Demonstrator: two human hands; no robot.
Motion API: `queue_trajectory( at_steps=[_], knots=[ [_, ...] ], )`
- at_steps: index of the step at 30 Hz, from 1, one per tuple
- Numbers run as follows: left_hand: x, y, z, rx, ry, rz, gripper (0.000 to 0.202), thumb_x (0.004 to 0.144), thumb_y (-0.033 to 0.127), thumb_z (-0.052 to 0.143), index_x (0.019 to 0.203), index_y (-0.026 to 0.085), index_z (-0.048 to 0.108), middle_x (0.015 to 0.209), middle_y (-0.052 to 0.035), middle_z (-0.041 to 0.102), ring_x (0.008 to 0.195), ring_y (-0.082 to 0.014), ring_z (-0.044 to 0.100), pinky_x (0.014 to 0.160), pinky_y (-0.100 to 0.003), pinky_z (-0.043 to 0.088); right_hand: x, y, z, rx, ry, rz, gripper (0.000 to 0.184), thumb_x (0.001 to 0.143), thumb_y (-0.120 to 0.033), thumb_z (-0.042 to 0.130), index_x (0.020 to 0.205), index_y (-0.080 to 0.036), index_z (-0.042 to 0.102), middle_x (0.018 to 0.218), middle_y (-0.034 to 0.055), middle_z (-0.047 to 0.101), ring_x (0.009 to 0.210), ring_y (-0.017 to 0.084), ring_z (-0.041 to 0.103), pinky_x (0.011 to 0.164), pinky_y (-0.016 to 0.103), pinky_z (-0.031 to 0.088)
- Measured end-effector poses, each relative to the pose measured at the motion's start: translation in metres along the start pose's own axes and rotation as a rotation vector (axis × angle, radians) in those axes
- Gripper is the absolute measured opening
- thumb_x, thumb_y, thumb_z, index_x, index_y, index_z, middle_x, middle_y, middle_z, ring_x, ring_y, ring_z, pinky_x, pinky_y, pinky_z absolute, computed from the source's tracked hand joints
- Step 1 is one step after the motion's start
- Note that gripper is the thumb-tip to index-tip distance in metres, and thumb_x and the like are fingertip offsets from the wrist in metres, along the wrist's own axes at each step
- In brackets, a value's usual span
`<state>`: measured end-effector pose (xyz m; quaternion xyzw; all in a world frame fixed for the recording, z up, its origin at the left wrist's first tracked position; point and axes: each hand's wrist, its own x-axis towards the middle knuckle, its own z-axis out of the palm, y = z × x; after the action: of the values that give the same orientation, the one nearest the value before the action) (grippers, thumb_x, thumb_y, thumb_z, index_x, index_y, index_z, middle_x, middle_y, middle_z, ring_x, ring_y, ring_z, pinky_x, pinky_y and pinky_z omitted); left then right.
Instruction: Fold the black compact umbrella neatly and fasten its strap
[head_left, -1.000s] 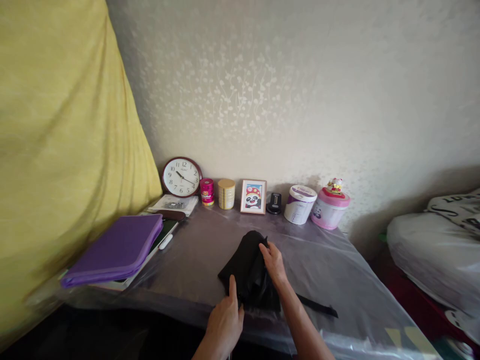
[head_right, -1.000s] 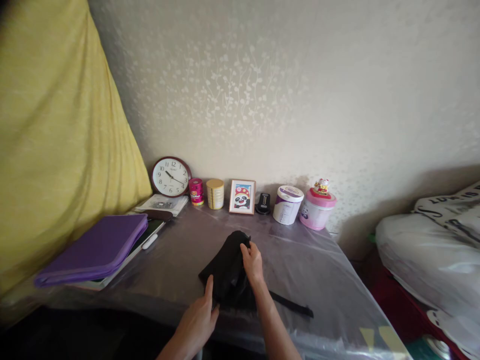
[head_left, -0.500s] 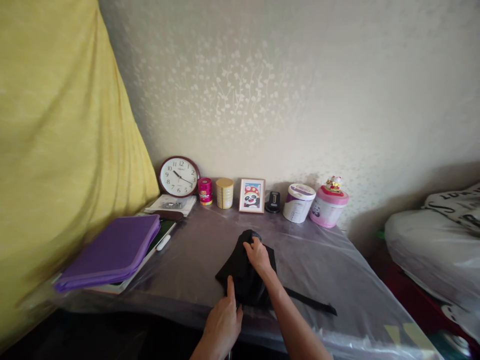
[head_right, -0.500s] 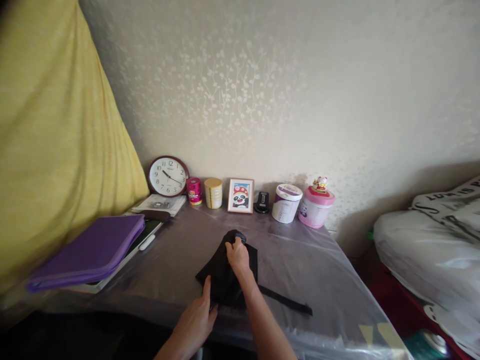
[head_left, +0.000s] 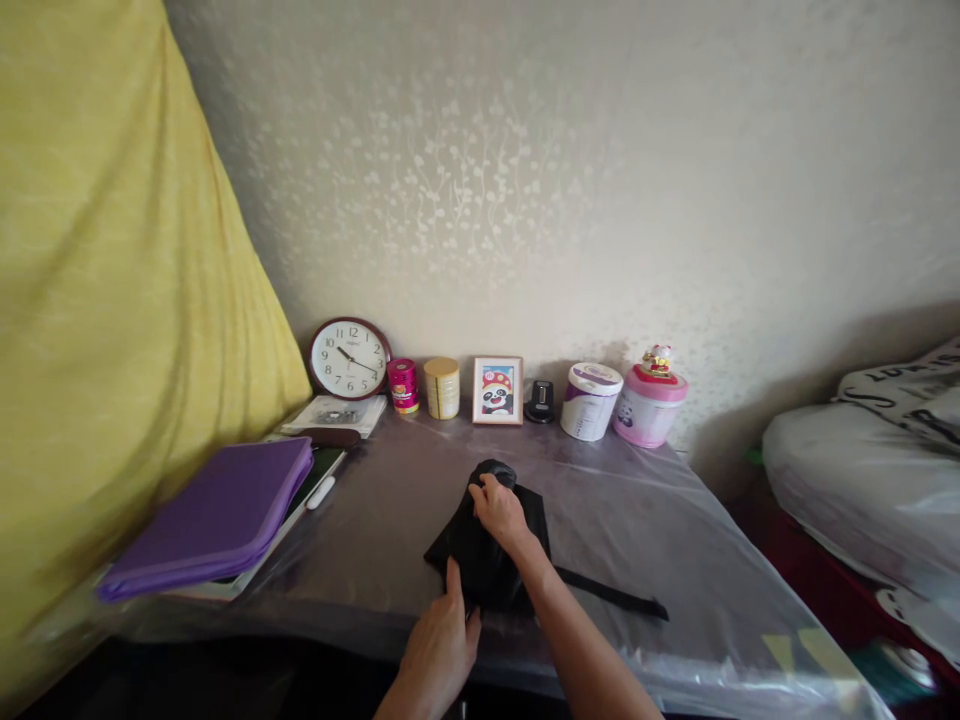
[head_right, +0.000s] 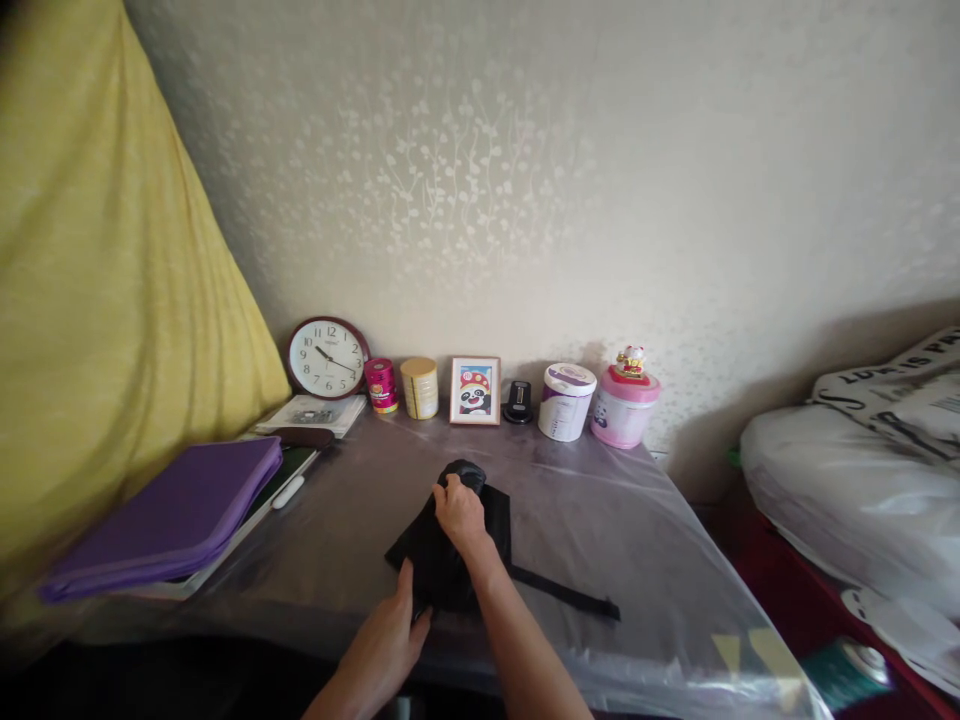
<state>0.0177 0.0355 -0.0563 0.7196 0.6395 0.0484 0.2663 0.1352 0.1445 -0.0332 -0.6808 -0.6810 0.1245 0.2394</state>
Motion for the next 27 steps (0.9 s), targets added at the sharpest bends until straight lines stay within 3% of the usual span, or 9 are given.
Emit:
queue_trajectory(
  at_steps=[5,8,12,18,22,25,27],
  knots=[
    [-0.002,-0.001,0.006,0.039,0.053,-0.024,0.061,0.087,0.029,0.034,0.137,0.004,0.009,0.099,-0.0156,0.062,0.091,-0.0197,0.06,0.073,-0.024,0.038,-0.009,-0.001,0.002,-0.01,0.023,-0.084,0.03,0.082,-0.026,0.047,0.11,-0.017,0.048,0.079,0.0029,0.068,0.079,0.018,0.063,0.064,0.024,0.039],
    [-0.005,-0.001,0.006,-0.023,0.085,-0.006,0.069,0.087,0.03,0.035,0.137,0.004,-0.006,0.096,-0.013,0.064,0.088,-0.0181,0.061,0.071,-0.022,0.038,-0.015,-0.003,0.002,-0.035,0.013,-0.152,0.032,0.079,-0.026,0.05,0.11,-0.02,0.048,0.076,0.0002,0.066,0.075,0.017,0.062,0.062,0.023,0.04],
    [-0.008,-0.001,0.003,-0.062,0.123,0.017,0.077,0.087,0.03,0.036,0.134,0.007,-0.021,0.088,-0.0083,0.067,0.077,-0.0164,0.063,0.062,-0.021,0.037,-0.02,-0.005,0.003,-0.108,0.026,-0.218,0.031,0.076,-0.028,0.053,0.106,-0.021,0.05,0.086,0.0029,0.064,0.077,0.017,0.06,0.065,0.025,0.041],
    [-0.005,0.0,0.001,0.043,0.048,0.029,0.067,0.087,0.028,0.036,0.138,0.019,-0.005,0.086,-0.0067,0.066,0.077,-0.0173,0.062,0.063,-0.023,0.037,-0.027,-0.004,0.002,-0.07,0.08,-0.275,0.028,0.078,-0.029,0.052,0.104,-0.02,0.051,0.088,0.0039,0.06,0.08,0.016,0.058,0.07,0.026,0.043],
    [-0.003,0.001,0.001,0.052,0.027,0.023,0.062,0.087,0.027,0.035,0.139,0.016,0.002,0.088,-0.0084,0.066,0.079,-0.0181,0.062,0.065,-0.024,0.037,-0.053,0.0,-0.005,0.068,0.119,-0.488,0.017,0.086,-0.023,0.042,0.098,-0.019,0.054,0.088,0.0044,0.06,0.084,0.014,0.056,0.078,0.027,0.043],
    [-0.003,0.0,0.001,0.08,0.02,-0.003,0.059,0.086,0.027,0.035,0.138,0.011,0.011,0.092,-0.0114,0.065,0.083,-0.0197,0.062,0.065,-0.025,0.037,-0.073,0.006,-0.008,0.126,0.09,-0.668,0.023,0.089,-0.019,0.035,0.098,-0.019,0.056,0.097,0.0045,0.062,0.093,0.014,0.054,0.086,0.03,0.04],
    [-0.003,-0.001,0.002,0.067,0.021,-0.003,0.06,0.086,0.027,0.035,0.138,0.011,0.01,0.093,-0.0113,0.065,0.083,-0.019,0.062,0.064,-0.024,0.037,-0.077,0.012,-0.007,0.137,0.089,-0.695,0.025,0.089,-0.018,0.035,0.103,-0.02,0.056,0.105,0.0044,0.061,0.105,0.015,0.05,0.093,0.033,0.036]
  ],
)
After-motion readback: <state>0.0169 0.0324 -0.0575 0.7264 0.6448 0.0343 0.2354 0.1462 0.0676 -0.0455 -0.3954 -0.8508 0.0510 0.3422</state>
